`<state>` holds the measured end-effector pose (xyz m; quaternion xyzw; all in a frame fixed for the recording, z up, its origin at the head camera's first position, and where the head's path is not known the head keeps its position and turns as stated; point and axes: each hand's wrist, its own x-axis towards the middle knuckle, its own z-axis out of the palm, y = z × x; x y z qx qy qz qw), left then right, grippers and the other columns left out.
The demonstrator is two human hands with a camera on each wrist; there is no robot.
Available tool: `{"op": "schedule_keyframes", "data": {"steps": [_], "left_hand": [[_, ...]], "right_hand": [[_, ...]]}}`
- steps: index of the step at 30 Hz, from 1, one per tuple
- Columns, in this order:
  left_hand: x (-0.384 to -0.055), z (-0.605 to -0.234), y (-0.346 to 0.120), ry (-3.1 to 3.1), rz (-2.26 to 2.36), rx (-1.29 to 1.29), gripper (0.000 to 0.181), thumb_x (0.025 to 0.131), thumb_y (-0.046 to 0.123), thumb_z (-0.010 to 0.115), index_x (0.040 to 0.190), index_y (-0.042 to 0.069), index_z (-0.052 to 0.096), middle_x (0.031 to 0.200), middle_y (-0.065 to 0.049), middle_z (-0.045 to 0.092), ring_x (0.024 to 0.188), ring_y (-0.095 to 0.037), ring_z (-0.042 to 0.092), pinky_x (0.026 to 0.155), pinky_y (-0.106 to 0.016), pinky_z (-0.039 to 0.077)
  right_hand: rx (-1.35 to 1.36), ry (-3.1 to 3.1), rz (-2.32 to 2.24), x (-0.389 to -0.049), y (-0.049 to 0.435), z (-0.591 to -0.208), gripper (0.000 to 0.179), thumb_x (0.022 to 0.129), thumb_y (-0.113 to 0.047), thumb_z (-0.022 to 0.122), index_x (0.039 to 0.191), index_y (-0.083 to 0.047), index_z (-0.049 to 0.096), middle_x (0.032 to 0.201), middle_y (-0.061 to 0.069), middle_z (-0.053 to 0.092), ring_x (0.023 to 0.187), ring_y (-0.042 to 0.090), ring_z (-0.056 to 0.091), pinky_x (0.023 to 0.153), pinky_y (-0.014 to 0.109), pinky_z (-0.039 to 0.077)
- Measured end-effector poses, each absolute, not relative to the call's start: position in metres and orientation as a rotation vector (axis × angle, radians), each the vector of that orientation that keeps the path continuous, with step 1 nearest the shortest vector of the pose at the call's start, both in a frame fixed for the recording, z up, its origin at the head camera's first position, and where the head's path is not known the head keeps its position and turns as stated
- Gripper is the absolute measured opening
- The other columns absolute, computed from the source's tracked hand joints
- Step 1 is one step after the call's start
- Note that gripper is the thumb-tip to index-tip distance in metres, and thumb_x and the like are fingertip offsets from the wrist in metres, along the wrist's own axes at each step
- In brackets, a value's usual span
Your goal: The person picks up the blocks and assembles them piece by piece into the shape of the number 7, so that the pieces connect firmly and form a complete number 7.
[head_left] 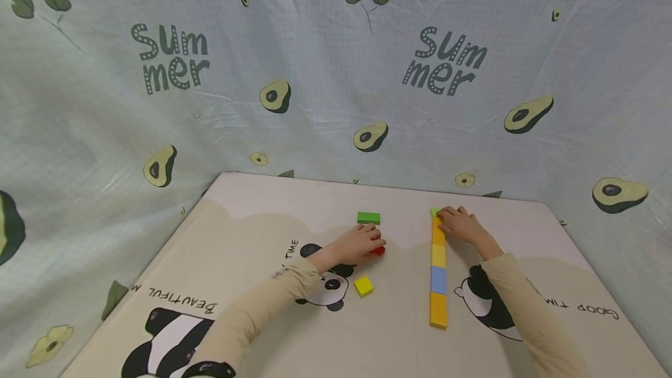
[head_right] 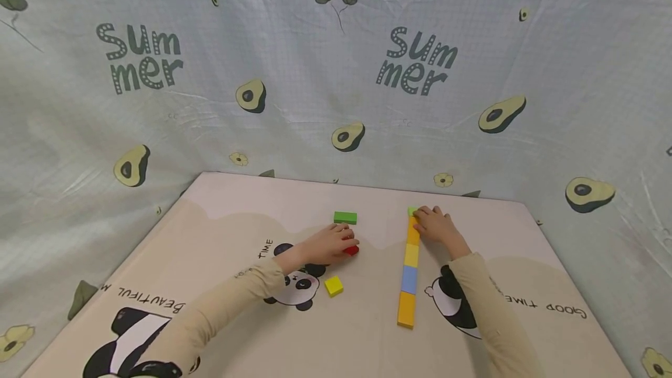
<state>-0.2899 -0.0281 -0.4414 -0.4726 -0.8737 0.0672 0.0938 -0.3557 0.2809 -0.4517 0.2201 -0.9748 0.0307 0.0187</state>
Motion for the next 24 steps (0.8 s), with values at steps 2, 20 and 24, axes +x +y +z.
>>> {"op": "schedule_keyframes", "data": {"steps": [2, 20, 24], "left_hand": [[-0.292, -0.443, -0.033, -2.590, 0.234, -1.389, 0.035, 0.088, 0.032, 0.054, 0.121, 0.019, 0.051, 0.117, -0.002, 0.053, 0.111, -0.018, 0.045, 0.092, -0.031, 0.041], [-0.298, -0.445, -0.042, -2.662, 0.303, -1.359, 0.040, 0.089, 0.034, 0.051, 0.127, 0.021, 0.048, 0.125, -0.001, 0.051, 0.113, -0.018, 0.043, 0.092, -0.035, 0.042], [-0.299, -0.446, -0.042, -2.657, 0.278, -1.365, 0.039, 0.089, 0.031, 0.053, 0.126, 0.021, 0.049, 0.125, -0.002, 0.051, 0.113, -0.020, 0.043, 0.092, -0.036, 0.043]], "right_hand": [[0.678, -3.034, 0.098, -0.356, 0.281, -0.451, 0.040, 0.089, -0.024, 0.052, 0.121, -0.001, 0.050, 0.123, 0.020, 0.048, 0.099, 0.039, 0.045, 0.075, 0.059, 0.040], [0.674, -3.044, 0.120, -0.357, 0.279, -0.452, 0.040, 0.088, -0.024, 0.053, 0.121, -0.002, 0.050, 0.123, 0.020, 0.047, 0.100, 0.040, 0.045, 0.075, 0.058, 0.041], [0.672, -3.057, 0.133, -0.357, 0.279, -0.451, 0.041, 0.088, -0.025, 0.052, 0.122, -0.001, 0.049, 0.124, 0.020, 0.047, 0.101, 0.041, 0.044, 0.076, 0.059, 0.041]]}}
